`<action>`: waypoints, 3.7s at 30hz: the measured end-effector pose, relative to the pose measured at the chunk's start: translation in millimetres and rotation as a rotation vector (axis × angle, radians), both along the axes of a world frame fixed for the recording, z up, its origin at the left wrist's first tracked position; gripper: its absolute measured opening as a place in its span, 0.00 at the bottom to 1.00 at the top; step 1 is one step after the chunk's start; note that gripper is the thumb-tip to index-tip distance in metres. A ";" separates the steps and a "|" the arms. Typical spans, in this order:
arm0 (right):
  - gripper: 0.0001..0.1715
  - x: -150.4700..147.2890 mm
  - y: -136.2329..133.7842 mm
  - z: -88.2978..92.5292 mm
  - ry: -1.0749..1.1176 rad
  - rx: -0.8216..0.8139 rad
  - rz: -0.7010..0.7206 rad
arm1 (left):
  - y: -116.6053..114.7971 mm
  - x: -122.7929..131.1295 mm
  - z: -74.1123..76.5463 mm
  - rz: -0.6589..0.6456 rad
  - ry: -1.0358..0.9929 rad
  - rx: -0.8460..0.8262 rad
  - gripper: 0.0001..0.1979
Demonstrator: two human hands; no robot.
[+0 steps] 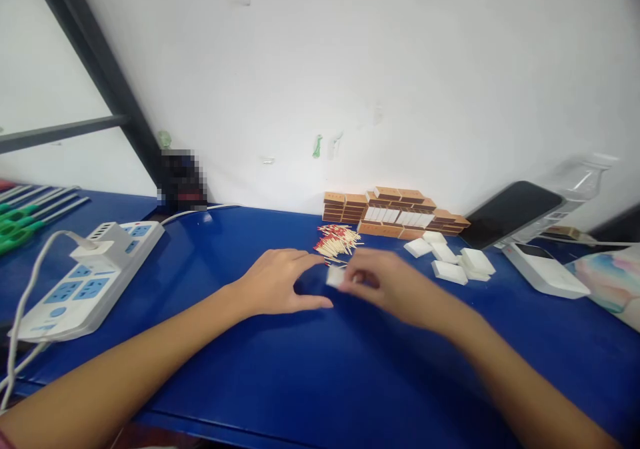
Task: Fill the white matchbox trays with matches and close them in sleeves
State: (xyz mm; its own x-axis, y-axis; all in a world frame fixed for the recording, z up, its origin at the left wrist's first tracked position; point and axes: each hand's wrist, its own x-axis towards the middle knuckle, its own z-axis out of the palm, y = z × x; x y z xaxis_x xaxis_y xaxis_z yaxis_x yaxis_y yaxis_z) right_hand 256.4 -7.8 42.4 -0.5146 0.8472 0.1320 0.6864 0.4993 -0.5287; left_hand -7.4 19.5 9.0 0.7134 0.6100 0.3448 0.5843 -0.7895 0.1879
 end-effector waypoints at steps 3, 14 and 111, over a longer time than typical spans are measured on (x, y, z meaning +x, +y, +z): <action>0.11 -23.4 -7.8 -7.7 0.027 -0.065 0.066 | -0.1 0.1 -0.7 -0.062 0.065 -0.067 0.25; 0.09 14.9 29.2 -37.8 -0.083 -0.019 -0.109 | 1.6 -2.0 -0.5 -0.145 0.103 -0.064 0.18; 0.10 -0.2 39.7 -57.5 -0.107 0.128 -0.242 | 5.9 -2.8 4.1 -0.138 0.169 -0.023 0.17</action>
